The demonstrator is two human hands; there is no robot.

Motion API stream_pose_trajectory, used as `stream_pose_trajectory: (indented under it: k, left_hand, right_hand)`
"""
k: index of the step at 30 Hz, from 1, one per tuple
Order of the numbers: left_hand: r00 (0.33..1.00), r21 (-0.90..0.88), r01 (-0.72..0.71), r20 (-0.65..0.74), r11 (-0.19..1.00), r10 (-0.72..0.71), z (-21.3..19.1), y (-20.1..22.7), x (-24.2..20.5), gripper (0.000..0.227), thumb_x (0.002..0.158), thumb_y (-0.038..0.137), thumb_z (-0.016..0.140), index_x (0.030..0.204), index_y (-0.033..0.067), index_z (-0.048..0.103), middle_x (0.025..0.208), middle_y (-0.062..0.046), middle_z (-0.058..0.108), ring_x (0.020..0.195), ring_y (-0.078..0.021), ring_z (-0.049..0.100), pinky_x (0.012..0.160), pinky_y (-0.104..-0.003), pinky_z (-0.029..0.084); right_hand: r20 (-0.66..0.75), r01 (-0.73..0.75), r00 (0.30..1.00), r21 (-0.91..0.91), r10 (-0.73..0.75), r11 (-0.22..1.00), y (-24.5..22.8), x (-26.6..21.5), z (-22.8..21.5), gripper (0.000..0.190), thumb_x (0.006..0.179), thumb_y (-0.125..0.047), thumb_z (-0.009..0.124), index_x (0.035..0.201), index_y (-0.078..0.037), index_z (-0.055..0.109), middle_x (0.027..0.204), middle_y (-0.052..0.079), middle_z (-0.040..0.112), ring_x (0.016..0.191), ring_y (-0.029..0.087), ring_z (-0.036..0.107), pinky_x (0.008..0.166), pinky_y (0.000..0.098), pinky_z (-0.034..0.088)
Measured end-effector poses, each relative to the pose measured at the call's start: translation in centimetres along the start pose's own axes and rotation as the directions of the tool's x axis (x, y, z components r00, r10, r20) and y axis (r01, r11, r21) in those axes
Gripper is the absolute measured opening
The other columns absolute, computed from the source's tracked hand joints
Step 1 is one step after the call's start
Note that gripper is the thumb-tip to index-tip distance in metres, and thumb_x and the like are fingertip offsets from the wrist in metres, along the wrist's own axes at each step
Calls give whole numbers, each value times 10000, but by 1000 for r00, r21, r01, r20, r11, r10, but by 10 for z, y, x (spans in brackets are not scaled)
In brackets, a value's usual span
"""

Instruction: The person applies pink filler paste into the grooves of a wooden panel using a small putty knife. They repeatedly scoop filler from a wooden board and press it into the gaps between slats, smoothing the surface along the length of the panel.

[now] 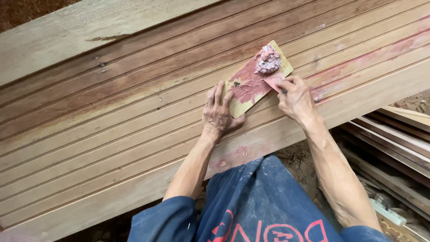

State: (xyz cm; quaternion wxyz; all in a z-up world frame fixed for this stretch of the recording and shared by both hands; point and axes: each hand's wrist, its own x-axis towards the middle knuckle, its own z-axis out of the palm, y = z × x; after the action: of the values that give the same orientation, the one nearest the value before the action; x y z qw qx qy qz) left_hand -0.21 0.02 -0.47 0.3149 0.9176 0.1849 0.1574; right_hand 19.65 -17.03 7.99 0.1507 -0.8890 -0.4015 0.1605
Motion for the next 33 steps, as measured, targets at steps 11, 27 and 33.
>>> stream_pose_trajectory:
  k: [11, 27, 33]
  left_hand:
    - [1000, 13, 17, 19, 1000, -17, -2, 4, 3, 805, 657, 495, 820, 1309, 122, 531, 1535, -218, 413, 1371, -423, 443, 1155, -516, 413]
    - [997, 61, 21, 73, 998, -26, -10, 21, 14, 769, 709, 422, 837, 1324, 108, 499, 1528, -223, 411, 1383, -427, 420, 1180, -531, 399]
    - [996, 64, 31, 86, 997, -37, -10, 24, 17, 758, 704, 399, 827, 1321, 106, 496, 1529, -225, 411, 1377, -432, 420, 1171, -541, 400]
  right_hand:
    - [292, -44, 955, -21, 48, 999, -26, 4, -7, 448, 705, -48, 663, 1127, -117, 797, 1037, 242, 661, 881, 389, 658, 812, 472, 576]
    - [86, -340, 936, -41, 342, 940, 123, -133, -45, 306, 899, -18, 669, 1198, -34, 732, 1262, 199, 649, 991, 362, 694, 855, 412, 588]
    - [190, -380, 890, -197, 415, 904, 105, -109, -40, 317, 855, -12, 678, 1157, -61, 761, 1260, 225, 632, 886, 375, 700, 740, 440, 606]
